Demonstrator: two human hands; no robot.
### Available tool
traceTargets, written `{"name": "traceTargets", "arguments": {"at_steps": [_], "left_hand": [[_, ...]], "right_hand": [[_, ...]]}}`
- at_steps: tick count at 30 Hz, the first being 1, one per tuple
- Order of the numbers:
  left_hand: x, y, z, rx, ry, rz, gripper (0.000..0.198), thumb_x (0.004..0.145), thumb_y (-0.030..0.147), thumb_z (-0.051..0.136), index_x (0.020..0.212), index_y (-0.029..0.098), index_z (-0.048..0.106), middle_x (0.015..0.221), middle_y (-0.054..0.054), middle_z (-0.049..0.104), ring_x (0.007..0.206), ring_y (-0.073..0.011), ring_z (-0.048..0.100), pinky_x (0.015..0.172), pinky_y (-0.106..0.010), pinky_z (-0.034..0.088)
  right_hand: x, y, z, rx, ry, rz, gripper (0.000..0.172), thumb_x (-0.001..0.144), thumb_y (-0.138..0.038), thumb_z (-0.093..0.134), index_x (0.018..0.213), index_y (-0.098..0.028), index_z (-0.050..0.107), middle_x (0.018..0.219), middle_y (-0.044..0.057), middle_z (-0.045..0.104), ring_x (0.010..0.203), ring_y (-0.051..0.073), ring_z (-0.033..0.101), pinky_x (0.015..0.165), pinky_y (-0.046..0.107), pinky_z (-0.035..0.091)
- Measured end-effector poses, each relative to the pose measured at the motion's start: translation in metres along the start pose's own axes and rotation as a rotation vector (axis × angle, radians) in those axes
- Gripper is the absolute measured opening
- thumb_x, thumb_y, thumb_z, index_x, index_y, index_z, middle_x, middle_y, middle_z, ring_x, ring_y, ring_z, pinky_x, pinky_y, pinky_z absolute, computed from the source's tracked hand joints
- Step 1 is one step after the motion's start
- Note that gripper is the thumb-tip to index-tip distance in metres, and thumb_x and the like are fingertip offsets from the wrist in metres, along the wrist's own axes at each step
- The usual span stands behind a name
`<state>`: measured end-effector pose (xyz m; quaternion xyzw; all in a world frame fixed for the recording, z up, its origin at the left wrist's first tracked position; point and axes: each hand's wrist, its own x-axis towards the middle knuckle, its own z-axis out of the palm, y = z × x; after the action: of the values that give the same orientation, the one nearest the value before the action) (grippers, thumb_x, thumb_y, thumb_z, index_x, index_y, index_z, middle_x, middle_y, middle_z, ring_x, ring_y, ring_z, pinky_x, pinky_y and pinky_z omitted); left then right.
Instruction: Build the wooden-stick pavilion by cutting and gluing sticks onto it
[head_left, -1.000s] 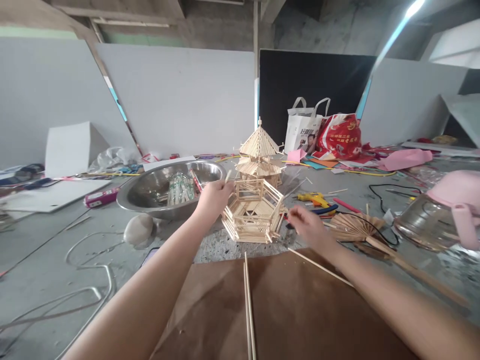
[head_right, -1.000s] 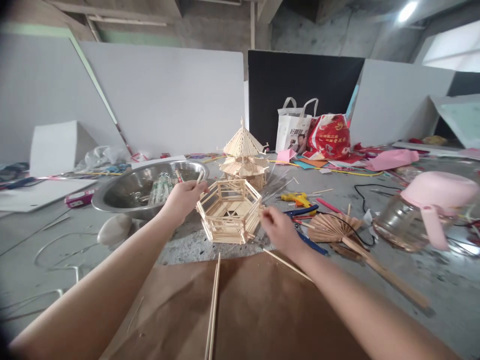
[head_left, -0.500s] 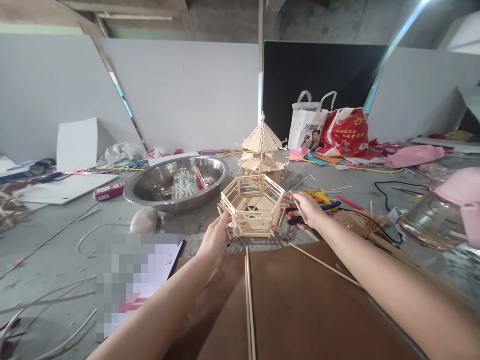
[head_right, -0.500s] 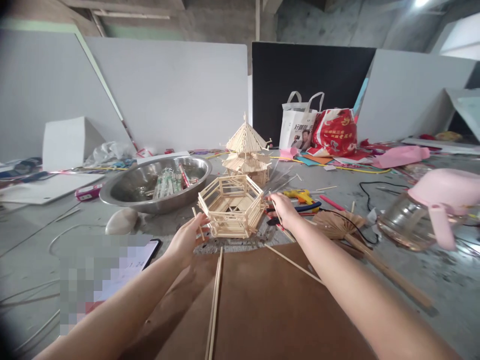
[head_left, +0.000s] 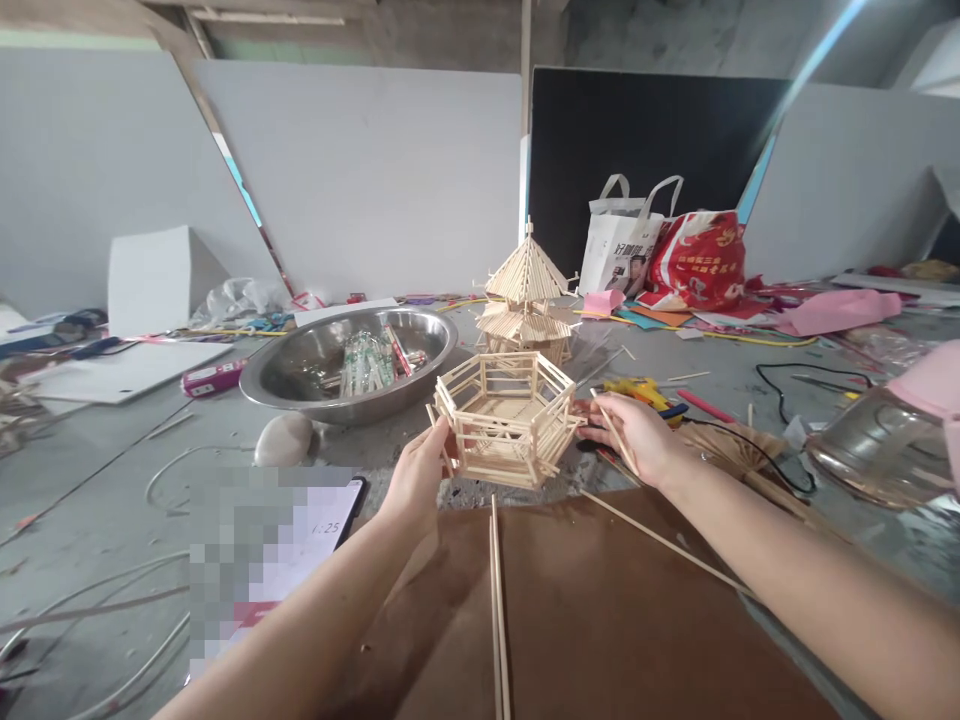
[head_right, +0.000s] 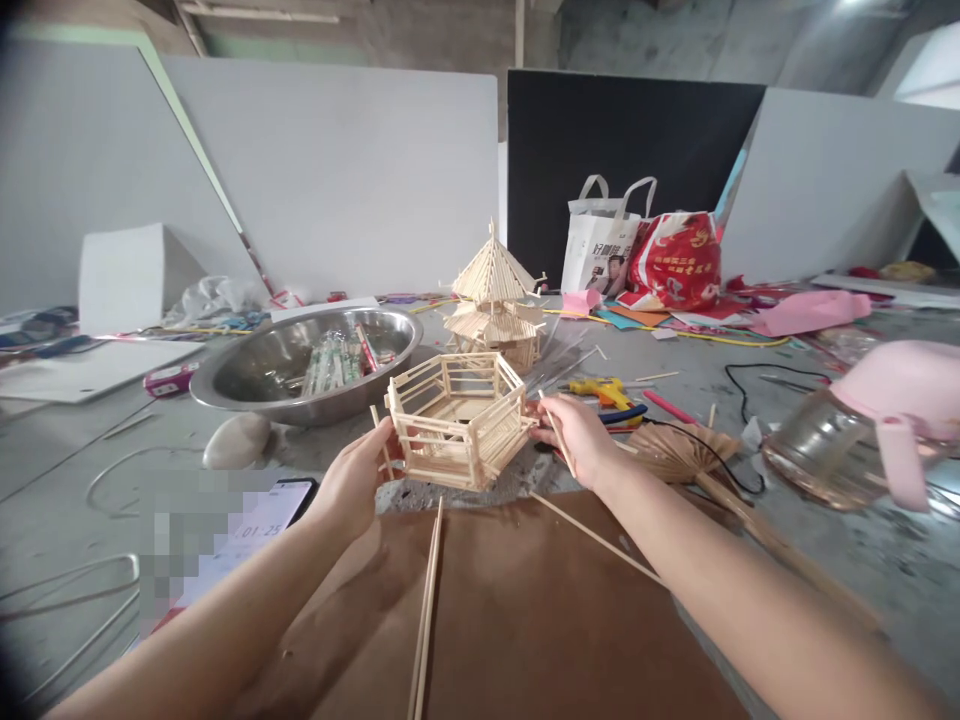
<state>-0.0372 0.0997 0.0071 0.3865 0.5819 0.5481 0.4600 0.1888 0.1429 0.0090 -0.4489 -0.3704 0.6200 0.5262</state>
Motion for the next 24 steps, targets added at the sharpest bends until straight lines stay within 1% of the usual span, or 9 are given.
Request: {"name": "traceTargets", "arguments": {"at_steps": [5,8,11,13,16,17,19,22,24], "left_hand": [[-0.02,0.003,-0.011,-0.018,-0.059,-0.054,0.035,0.066,0.047,0.053,0.077,0.015,0.063,0.073,-0.005,0.062,0.066,-0.0153,0.053,0.057,-0.024,0.039],[-0.032,-0.002,-0.015,-0.036,-0.101,-0.088,0.035,0.068,0.046,0.052,0.08,0.015,0.064,0.074,-0.005,0.063,0.065,-0.014,0.053,0.056,-0.022,0.039],[-0.039,-0.008,-0.016,-0.05,-0.103,-0.127,0.037,0.069,0.046,0.051,0.087,0.016,0.064,0.072,-0.004,0.063,0.059,-0.0117,0.052,0.051,-0.021,0.036],[-0.041,-0.011,-0.016,-0.057,-0.098,-0.13,0.04,0.068,0.047,0.052,0.091,0.016,0.063,0.071,-0.004,0.063,0.057,-0.0116,0.052,0.05,-0.021,0.035],[-0.042,-0.013,-0.015,-0.061,-0.09,-0.104,0.042,0.067,0.048,0.052,0.09,0.014,0.063,0.073,-0.005,0.064,0.058,-0.0131,0.053,0.051,-0.022,0.036],[-0.042,-0.014,-0.015,-0.059,-0.084,-0.094,0.042,0.066,0.048,0.053,0.088,0.014,0.063,0.073,-0.006,0.064,0.058,-0.0133,0.053,0.051,-0.022,0.036],[-0.042,-0.014,-0.014,-0.061,-0.073,-0.075,0.041,0.066,0.048,0.053,0.086,0.013,0.063,0.073,-0.006,0.064,0.058,-0.0135,0.054,0.05,-0.022,0.037],[-0.044,-0.013,-0.011,-0.081,-0.068,-0.062,0.038,0.066,0.045,0.054,0.084,0.013,0.063,0.07,-0.006,0.063,0.059,-0.0134,0.054,0.051,-0.022,0.038],[-0.045,-0.013,-0.008,-0.093,-0.051,-0.057,0.035,0.067,0.045,0.053,0.08,0.014,0.063,0.065,-0.004,0.062,0.056,-0.0127,0.053,0.051,-0.022,0.038]], "right_hand": [[-0.035,0.003,-0.013,0.047,-0.075,0.026,0.008,0.07,-0.021,0.049,0.065,-0.017,0.052,0.078,0.004,0.062,0.08,0.016,0.059,0.072,0.03,0.049],[-0.049,0.011,-0.022,0.0,-0.053,0.074,0.006,0.07,-0.024,0.052,0.068,-0.018,0.053,0.078,0.003,0.062,0.083,0.017,0.058,0.072,0.031,0.049],[-0.056,0.016,-0.035,-0.123,-0.041,0.067,0.013,0.071,-0.03,0.053,0.076,-0.018,0.055,0.086,0.005,0.061,0.088,0.019,0.056,0.069,0.031,0.049],[-0.063,0.014,-0.044,-0.243,-0.001,-0.047,0.02,0.073,-0.035,0.052,0.082,-0.018,0.055,0.09,0.006,0.06,0.087,0.019,0.056,0.067,0.03,0.049],[-0.084,0.006,-0.049,-0.559,0.019,-0.309,0.022,0.079,-0.038,0.044,0.082,-0.018,0.053,0.076,0.004,0.059,0.069,0.014,0.056,0.059,0.025,0.046],[-0.094,0.003,-0.046,-0.706,-0.038,-0.376,0.022,0.081,-0.037,0.041,0.081,-0.019,0.053,0.069,0.002,0.057,0.061,0.012,0.054,0.055,0.024,0.044],[-0.114,0.002,-0.032,-0.99,-0.271,-0.528,0.015,0.079,-0.033,0.045,0.081,-0.021,0.054,0.068,0.001,0.056,0.058,0.011,0.052,0.052,0.021,0.041],[-0.137,0.013,0.0,-1.33,-0.809,-0.791,0.017,0.08,-0.02,0.041,0.091,-0.024,0.054,0.091,0.001,0.059,0.062,0.009,0.054,0.056,0.021,0.041],[-0.142,0.026,0.021,-1.479,-0.991,-1.009,0.021,0.081,-0.018,0.038,0.096,-0.025,0.052,0.108,0.002,0.055,0.059,0.009,0.055,0.05,0.023,0.04]]}}
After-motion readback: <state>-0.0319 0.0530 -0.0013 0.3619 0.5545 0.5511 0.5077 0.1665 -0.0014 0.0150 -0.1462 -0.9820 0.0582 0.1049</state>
